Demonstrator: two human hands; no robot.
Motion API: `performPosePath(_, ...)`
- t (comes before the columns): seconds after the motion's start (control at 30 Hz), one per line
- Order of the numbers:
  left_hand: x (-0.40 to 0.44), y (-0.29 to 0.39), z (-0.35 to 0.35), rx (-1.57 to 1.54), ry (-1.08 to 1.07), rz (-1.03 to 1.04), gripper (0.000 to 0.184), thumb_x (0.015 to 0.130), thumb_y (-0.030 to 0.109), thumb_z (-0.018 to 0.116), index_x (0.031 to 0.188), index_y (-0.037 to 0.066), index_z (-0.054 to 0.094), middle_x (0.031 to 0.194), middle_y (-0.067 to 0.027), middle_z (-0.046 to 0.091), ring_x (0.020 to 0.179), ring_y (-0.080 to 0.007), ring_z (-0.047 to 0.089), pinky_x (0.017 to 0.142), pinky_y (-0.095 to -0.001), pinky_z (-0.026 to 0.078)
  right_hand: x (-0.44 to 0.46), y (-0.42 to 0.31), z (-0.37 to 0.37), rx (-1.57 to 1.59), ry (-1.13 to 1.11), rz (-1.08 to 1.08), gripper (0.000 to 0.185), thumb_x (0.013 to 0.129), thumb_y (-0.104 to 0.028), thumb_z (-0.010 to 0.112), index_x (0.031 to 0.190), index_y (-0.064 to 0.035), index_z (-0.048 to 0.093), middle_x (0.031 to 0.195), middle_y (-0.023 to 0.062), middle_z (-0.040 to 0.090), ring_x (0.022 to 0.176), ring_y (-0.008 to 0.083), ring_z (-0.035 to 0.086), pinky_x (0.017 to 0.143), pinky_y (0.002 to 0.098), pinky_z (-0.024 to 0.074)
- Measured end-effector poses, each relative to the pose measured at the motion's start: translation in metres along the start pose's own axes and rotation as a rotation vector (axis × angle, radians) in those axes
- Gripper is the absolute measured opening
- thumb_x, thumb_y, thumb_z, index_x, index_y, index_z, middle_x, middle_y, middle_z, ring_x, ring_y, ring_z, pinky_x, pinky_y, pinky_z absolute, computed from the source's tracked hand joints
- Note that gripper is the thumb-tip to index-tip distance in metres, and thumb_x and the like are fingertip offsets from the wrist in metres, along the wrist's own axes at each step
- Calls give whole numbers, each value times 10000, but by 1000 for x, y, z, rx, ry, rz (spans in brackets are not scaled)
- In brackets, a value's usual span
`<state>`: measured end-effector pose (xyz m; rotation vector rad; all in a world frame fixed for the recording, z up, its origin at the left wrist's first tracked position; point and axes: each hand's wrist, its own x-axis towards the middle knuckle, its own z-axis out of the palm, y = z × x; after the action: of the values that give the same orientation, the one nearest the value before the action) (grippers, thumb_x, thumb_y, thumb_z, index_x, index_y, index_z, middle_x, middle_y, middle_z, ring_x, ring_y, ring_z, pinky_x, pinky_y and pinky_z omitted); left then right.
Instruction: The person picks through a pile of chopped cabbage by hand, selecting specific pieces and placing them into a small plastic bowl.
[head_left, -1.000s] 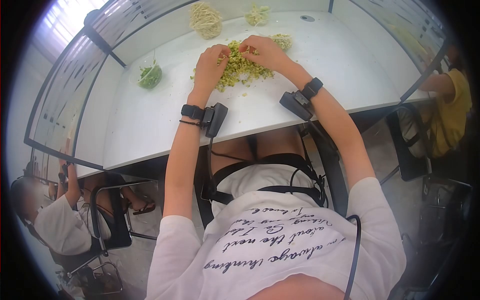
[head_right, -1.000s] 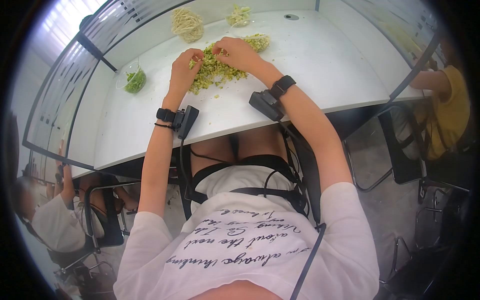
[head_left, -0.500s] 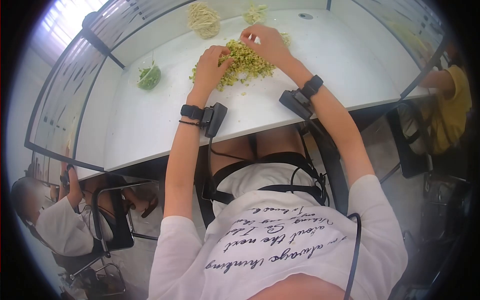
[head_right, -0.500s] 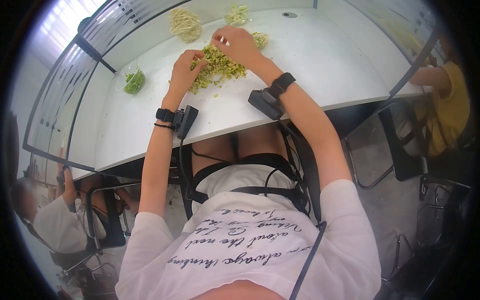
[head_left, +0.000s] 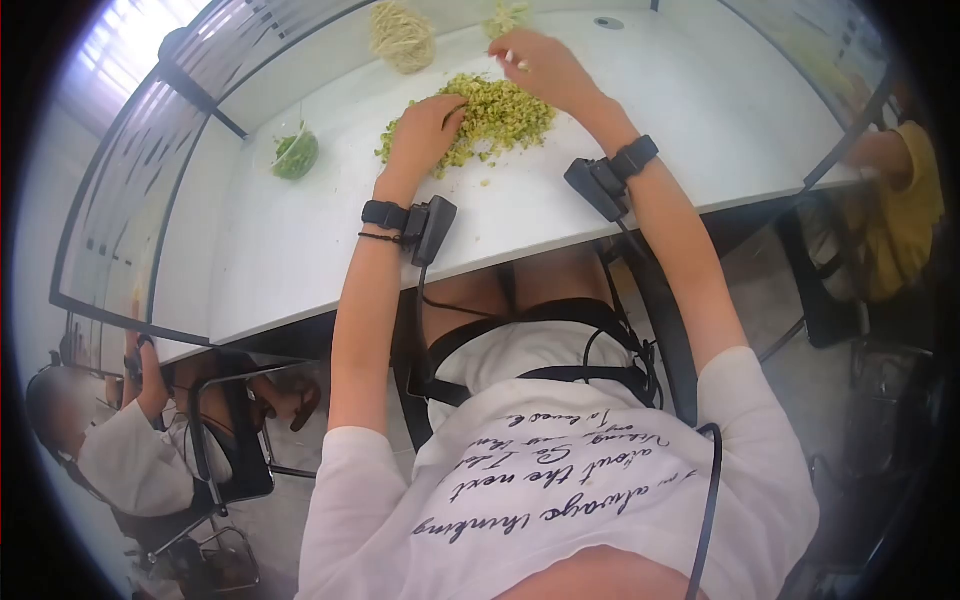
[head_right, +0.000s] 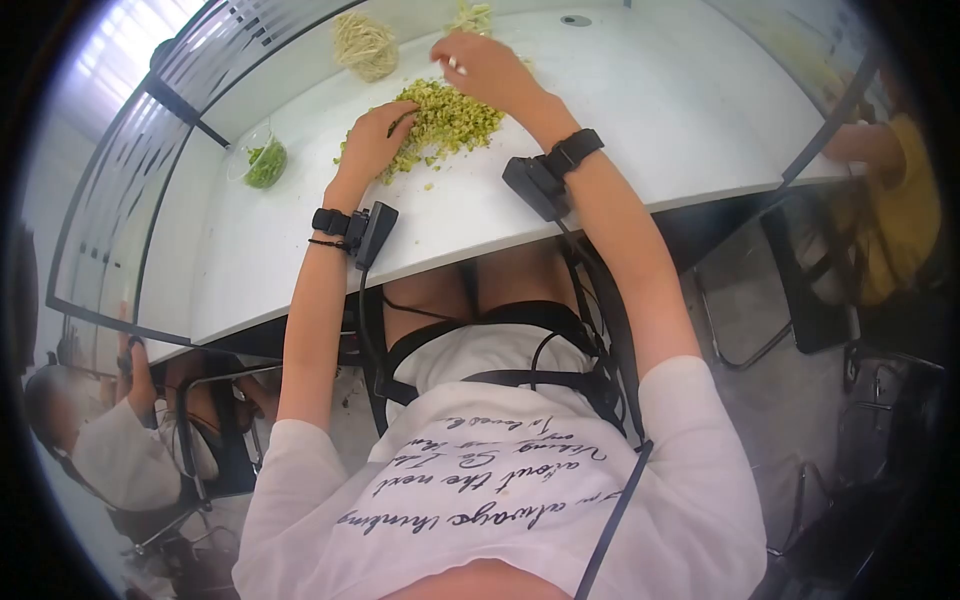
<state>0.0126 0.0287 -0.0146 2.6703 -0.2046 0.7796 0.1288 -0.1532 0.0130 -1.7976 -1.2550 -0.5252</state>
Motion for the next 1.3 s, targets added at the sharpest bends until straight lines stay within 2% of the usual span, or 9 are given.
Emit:
performPosePath(0.13,1,-2,-2,72,36,42,172,830,131,587,970,58,654,948,-103,659,908,-290,595,796,-372,464,-8,0,17,-379,-257,-149,109,843,-147,542,919,-117,614,895,28,594,937,218,556,777,356,478)
performPosePath(0.4,2,-4,0,-94,142,-19,102,794,43,611,895,36,620,861,-71,661,788,-254,631,731,-321,481,-14,3,17,-427,-376,-9,205,822,-232,608,1000,-130,617,994,43,563,989,220,539,811,366,476)
performPosePath(0.5,3,-1,0,-103,135,-76,121,792,80,633,910,52,626,908,-70,649,842,-256,614,758,-336,476,-14,3,17,-436,-407,14,201,822,-232,608,999,-137,620,1000,48,561,987,225,537,811,373,474)
performPosePath(0.6,2,-11,5,59,120,104,136,786,108,652,914,65,632,976,-77,626,909,-265,586,787,-352,465,-15,0,17,-457,-389,-3,171,821,-224,602,970,-143,621,956,46,572,956,232,545,791,379,472)
performPosePath(0.7,1,-12,2,55,28,12,147,781,133,663,917,82,639,1033,-82,604,954,-276,558,805,-368,454,-13,0,17,-397,-420,20,134,820,-205,589,937,-148,619,901,41,579,908,235,557,753,382,472)
performPosePath(0.87,2,-4,-1,21,95,19,160,782,121,659,922,58,616,930,-86,637,885,-267,587,800,-358,455,-13,0,19,-317,-313,11,82,823,-187,566,858,-114,562,870,38,583,821,228,569,678,364,462)
performPosePath(1.07,0,-5,1,-70,102,3,225,815,101,618,1035,56,600,991,-88,646,933,-256,592,832,-351,453,-16,4,24,-218,-215,-72,124,787,-189,567,875,-102,580,844,81,586,847,267,575,704,394,469)
performPosePath(1.17,1,-1,2,-58,79,87,255,832,101,596,1085,70,602,1016,-90,640,949,-272,579,849,-355,448,-14,-2,19,-260,-262,-8,116,821,-180,553,904,-101,571,888,47,587,873,230,560,727,356,461)
performPosePath(1.3,5,8,-3,-9,-20,202,198,826,98,595,1017,72,639,998,-91,635,921,-284,564,828,-371,443,-14,-5,19,-219,-267,24,123,817,-178,550,900,-97,593,884,50,598,868,236,563,738,357,461)
